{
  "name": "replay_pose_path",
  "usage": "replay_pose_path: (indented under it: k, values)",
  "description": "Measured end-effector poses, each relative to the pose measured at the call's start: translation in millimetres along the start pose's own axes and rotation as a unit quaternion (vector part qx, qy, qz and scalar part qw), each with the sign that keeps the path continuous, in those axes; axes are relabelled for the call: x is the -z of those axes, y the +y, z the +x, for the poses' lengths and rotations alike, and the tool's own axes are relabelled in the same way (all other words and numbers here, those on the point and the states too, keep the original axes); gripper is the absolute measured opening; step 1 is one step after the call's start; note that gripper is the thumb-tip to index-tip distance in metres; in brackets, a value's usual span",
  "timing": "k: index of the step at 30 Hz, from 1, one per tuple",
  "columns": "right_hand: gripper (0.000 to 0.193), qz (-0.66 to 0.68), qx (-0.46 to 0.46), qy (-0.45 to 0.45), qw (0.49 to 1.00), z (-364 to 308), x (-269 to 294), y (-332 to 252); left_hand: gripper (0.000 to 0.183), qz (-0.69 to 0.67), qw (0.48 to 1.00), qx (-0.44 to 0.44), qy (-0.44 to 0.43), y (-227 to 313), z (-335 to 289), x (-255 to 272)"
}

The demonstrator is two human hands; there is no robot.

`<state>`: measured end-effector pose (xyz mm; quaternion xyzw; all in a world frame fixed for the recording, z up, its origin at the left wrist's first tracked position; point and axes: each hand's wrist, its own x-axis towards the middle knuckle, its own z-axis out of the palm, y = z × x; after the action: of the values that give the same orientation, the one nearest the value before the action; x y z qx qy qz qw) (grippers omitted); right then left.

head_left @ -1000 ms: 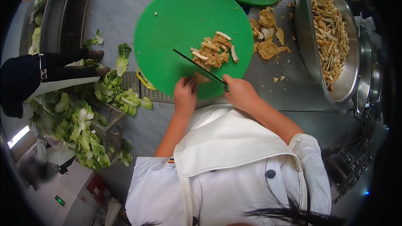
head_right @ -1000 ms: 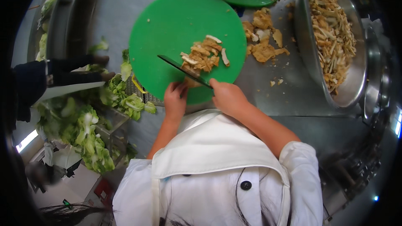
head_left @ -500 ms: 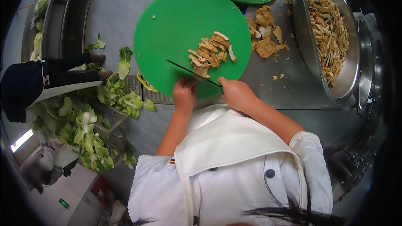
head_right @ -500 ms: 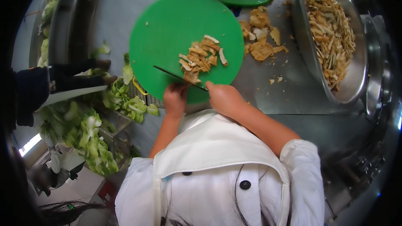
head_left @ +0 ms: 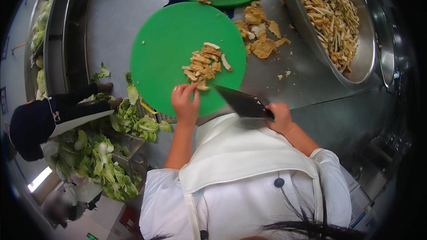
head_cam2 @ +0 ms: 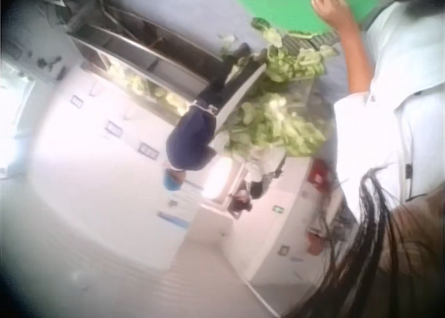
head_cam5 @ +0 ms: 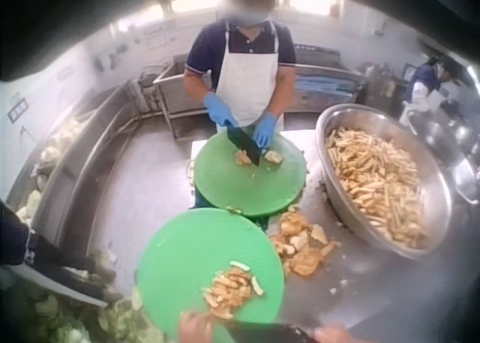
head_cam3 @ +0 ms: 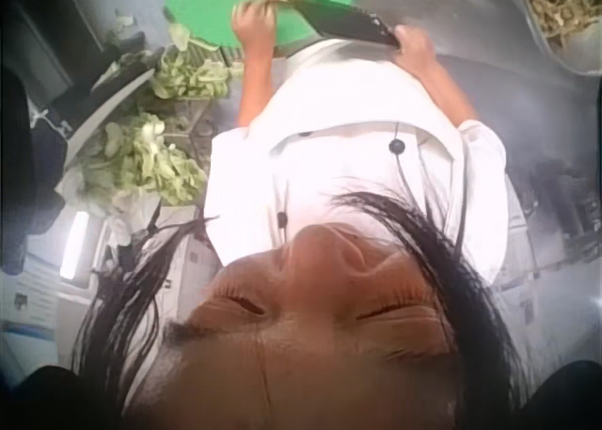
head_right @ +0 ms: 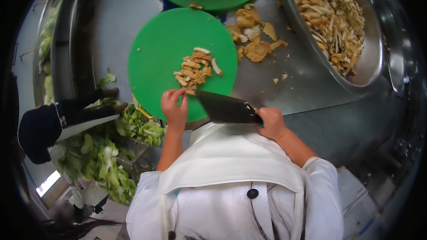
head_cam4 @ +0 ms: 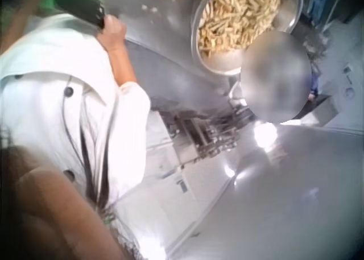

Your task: The person slices cooked tofu into strips on a green cutting board using a cleaver, then transfers the pieces into a large metal bowl. The person also handles leafy greens and moves a filled bowl of chopped tofu to a nearby surface.

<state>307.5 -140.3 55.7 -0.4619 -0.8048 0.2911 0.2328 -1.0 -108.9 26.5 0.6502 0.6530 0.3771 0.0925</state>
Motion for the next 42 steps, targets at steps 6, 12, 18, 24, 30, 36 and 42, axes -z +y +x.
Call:
replay_pose_path:
  k: [6,12,18,24,30,36,42]
  values:
    - [0.012,0.047,-0.217,0.183,0.958,-58,-8,6,0.030,-0.066,0.969,-0.206,-0.121,78,67,-105]
    - [0.010,0.203,-0.356,0.259,0.875,-66,-6,1,0.041,0.087,0.939,-0.258,-0.212,97,101,-205]
    - [0.008,0.236,-0.381,0.270,0.852,-67,-5,1,0.029,0.047,0.909,-0.288,-0.299,97,122,-195]
    - [0.013,0.219,-0.350,0.255,0.875,-53,4,-2,0.017,-0.322,0.922,0.054,-0.208,80,107,-113]
    - [0.017,0.151,-0.261,0.094,0.949,0,13,-18,0.036,-0.495,0.794,0.347,-0.060,20,39,-11]
    - [0.020,0.029,-0.141,-0.158,0.977,74,-5,-60,0.042,-0.237,0.889,0.388,-0.052,-21,-27,20]
    - [0.020,-0.001,-0.071,-0.253,0.965,99,-41,-77,0.029,-0.028,0.938,0.346,0.013,-34,-45,11]
